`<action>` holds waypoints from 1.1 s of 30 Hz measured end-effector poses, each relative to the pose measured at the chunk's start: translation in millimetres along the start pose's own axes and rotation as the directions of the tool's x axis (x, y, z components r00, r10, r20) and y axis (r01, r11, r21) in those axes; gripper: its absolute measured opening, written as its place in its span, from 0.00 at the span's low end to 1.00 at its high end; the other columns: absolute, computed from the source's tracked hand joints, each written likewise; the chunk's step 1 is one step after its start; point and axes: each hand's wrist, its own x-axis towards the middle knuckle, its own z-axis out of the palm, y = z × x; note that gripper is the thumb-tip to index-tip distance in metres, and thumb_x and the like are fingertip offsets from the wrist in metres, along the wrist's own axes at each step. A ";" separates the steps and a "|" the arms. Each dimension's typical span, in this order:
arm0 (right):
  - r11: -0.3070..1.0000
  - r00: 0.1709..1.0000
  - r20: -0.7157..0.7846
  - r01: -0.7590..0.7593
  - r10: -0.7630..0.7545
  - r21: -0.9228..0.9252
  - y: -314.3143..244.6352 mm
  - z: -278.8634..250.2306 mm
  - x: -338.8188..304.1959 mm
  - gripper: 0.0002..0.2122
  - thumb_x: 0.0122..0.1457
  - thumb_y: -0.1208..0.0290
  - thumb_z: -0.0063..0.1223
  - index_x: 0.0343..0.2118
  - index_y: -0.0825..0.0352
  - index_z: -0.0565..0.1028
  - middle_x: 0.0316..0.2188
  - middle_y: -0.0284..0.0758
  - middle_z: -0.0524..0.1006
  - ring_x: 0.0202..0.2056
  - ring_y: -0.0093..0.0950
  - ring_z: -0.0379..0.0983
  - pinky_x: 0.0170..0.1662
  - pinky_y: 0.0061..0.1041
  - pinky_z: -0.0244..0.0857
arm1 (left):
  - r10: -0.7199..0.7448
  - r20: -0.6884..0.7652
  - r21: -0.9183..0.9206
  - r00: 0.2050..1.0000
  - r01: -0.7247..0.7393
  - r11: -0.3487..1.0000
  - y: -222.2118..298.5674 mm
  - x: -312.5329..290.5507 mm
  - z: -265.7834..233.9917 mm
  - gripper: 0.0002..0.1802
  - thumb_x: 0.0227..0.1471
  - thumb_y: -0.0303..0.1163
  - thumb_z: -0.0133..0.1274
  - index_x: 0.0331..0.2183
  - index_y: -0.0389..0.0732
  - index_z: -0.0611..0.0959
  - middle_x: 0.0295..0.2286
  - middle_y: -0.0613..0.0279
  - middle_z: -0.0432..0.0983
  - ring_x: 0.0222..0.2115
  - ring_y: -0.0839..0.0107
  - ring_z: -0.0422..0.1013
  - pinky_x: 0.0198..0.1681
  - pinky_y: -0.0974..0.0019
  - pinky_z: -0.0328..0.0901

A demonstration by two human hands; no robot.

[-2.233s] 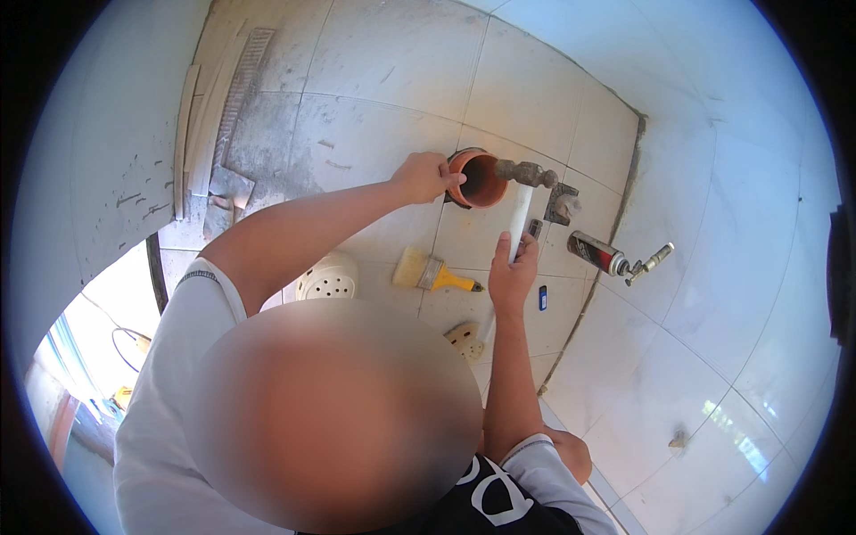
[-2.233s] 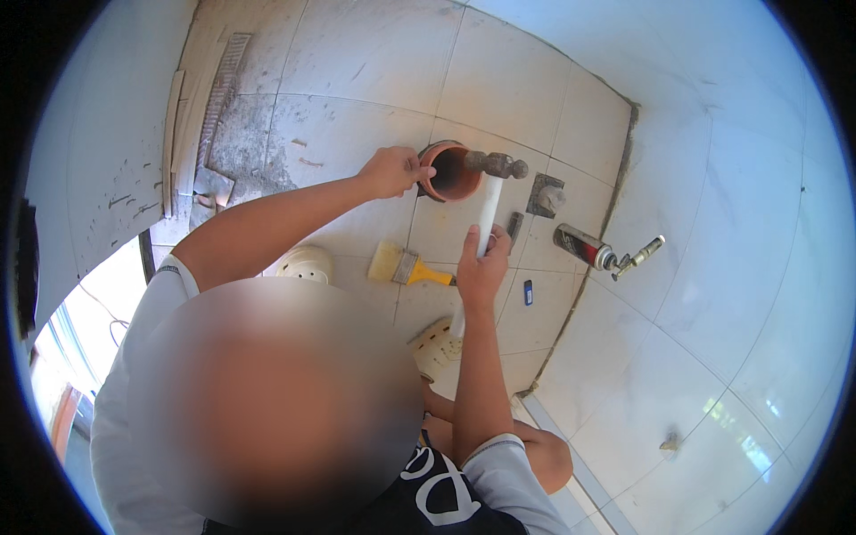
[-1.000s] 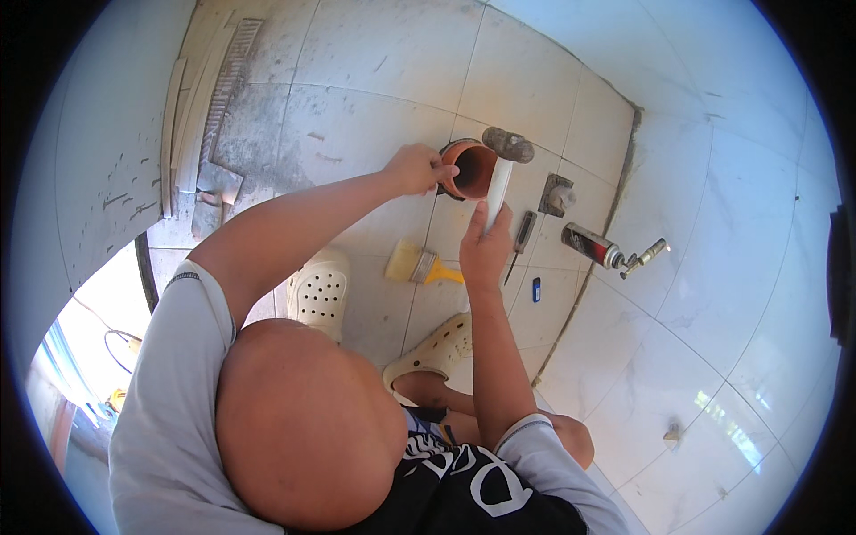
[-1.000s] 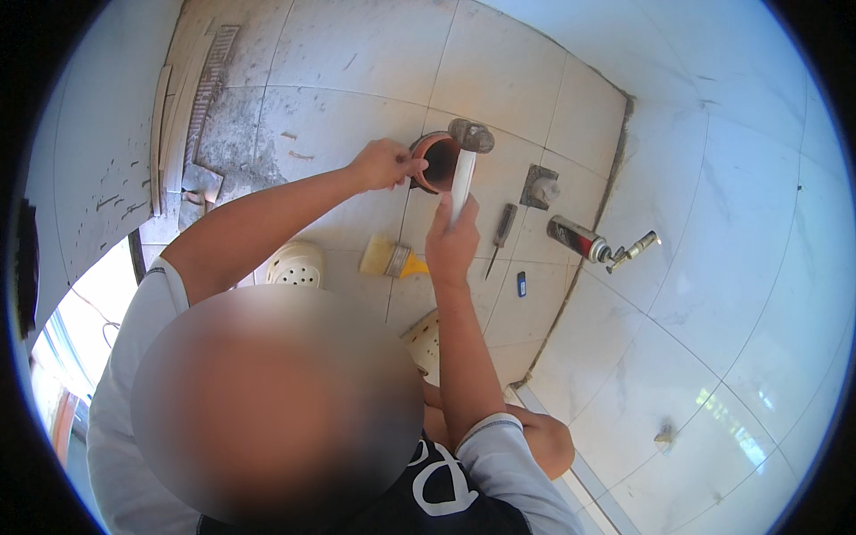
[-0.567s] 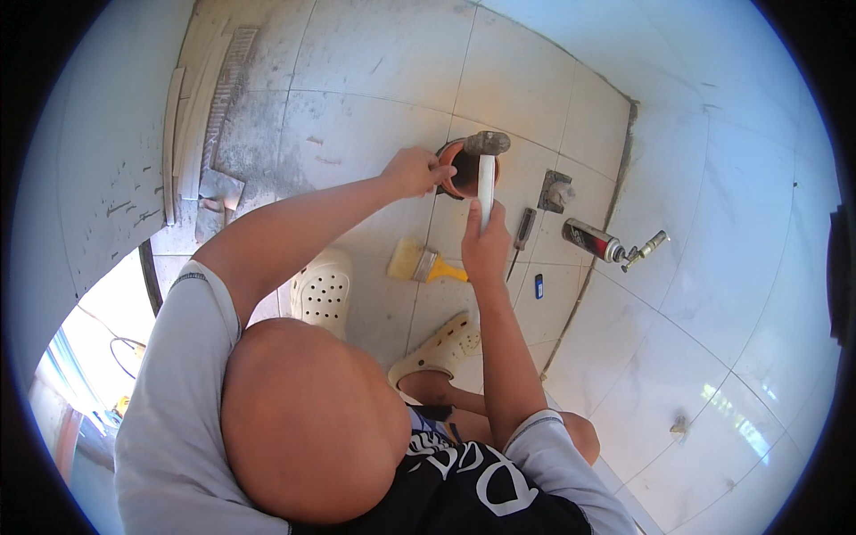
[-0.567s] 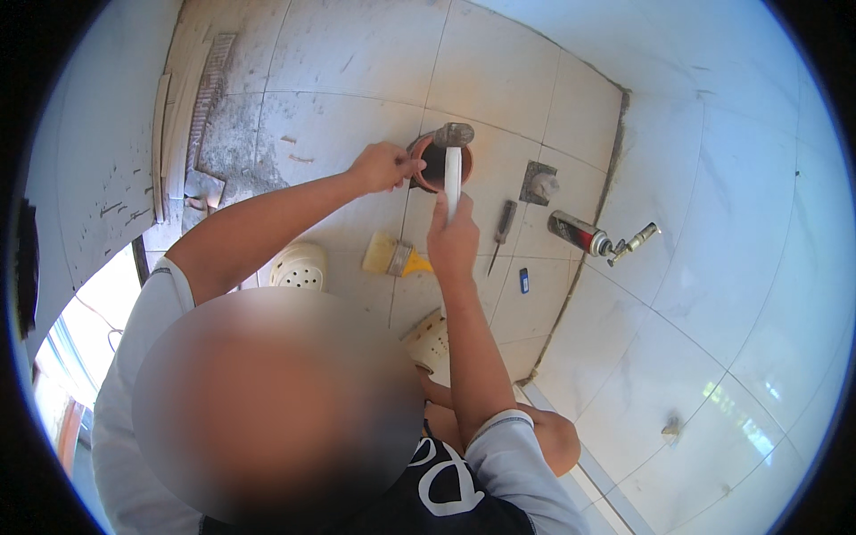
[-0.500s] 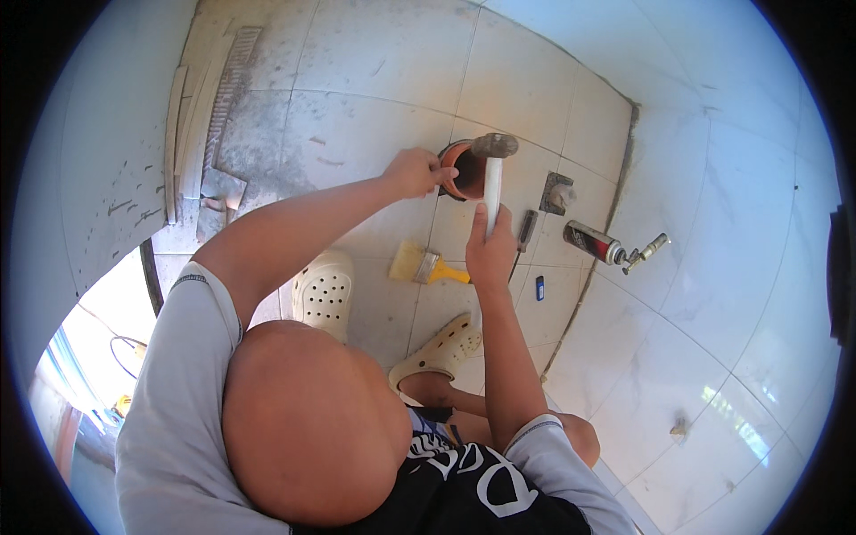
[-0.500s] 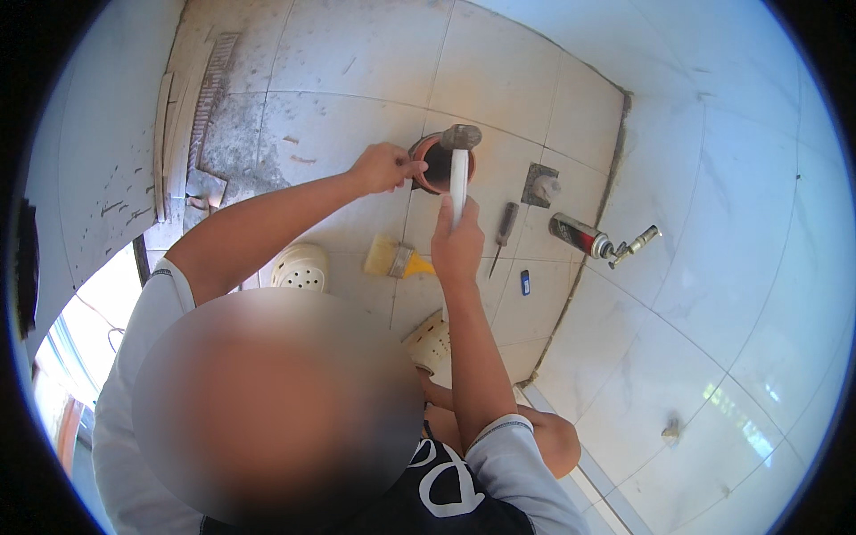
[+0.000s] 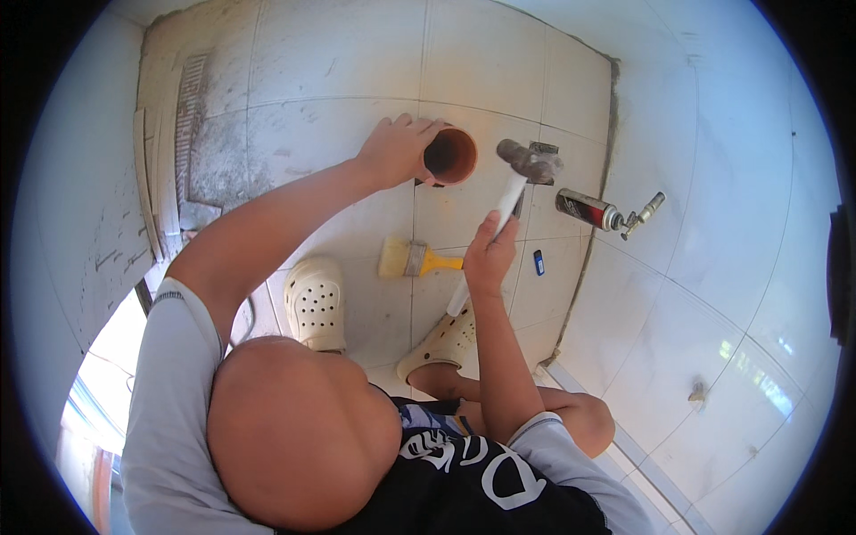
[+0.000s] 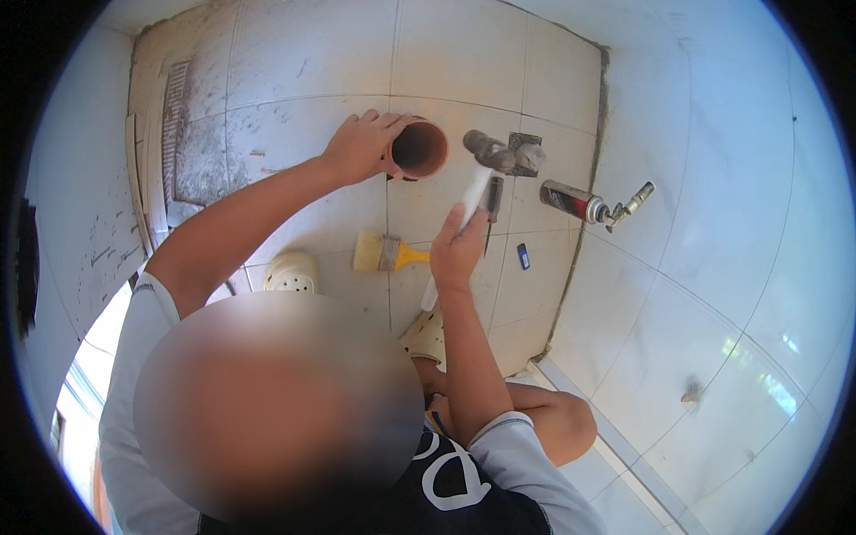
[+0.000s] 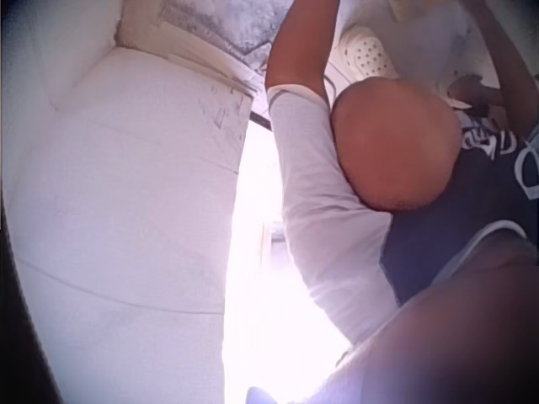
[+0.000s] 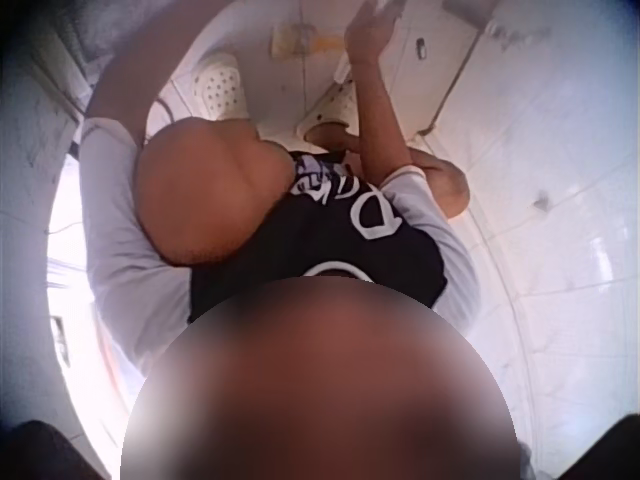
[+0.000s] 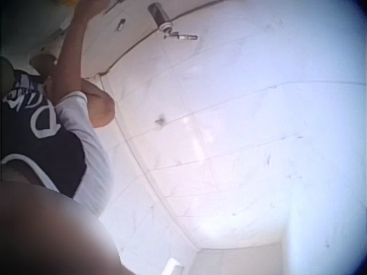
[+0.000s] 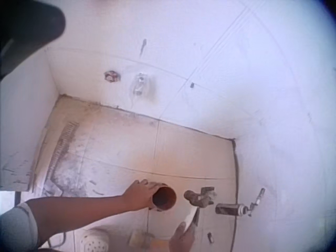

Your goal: The person uses a blowtorch to heat a terracotta pipe fitting on the floor, then uses a hammer and a screwdriver to adjust and fit the pipe. They also use a brush to clean the area around the fitting.

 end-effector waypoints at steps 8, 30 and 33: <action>0.999 1.000 0.009 -0.014 0.013 0.029 1.6 5.4 -5.5 0.16 0.70 0.58 0.43 0.40 0.71 0.69 0.27 0.52 0.77 0.32 0.54 0.76 0.34 0.44 0.67 | -0.059 -0.019 0.105 0.998 0.061 0.993 6.9 -2.4 6.4 0.55 0.35 0.54 0.70 0.61 0.42 0.68 0.50 0.65 0.73 0.48 0.63 0.68 0.44 0.57 0.63; 0.992 0.987 0.115 0.117 -0.110 -0.055 -19.7 16.7 27.8 0.17 0.70 0.56 0.43 0.42 0.69 0.69 0.27 0.53 0.78 0.31 0.57 0.75 0.33 0.47 0.67 | -0.088 0.041 0.106 0.995 0.083 0.991 7.9 -3.2 -1.1 0.54 0.40 0.55 0.67 0.65 0.47 0.64 0.54 0.60 0.70 0.50 0.58 0.68 0.47 0.53 0.64; 0.992 0.978 0.167 0.128 -0.125 -0.010 -25.4 20.4 28.3 0.18 0.69 0.55 0.43 0.42 0.69 0.69 0.27 0.53 0.78 0.31 0.57 0.75 0.33 0.48 0.67 | -0.106 0.015 0.133 0.994 0.104 0.986 9.4 -7.5 0.1 0.55 0.41 0.56 0.67 0.65 0.47 0.62 0.55 0.58 0.69 0.51 0.57 0.67 0.49 0.53 0.63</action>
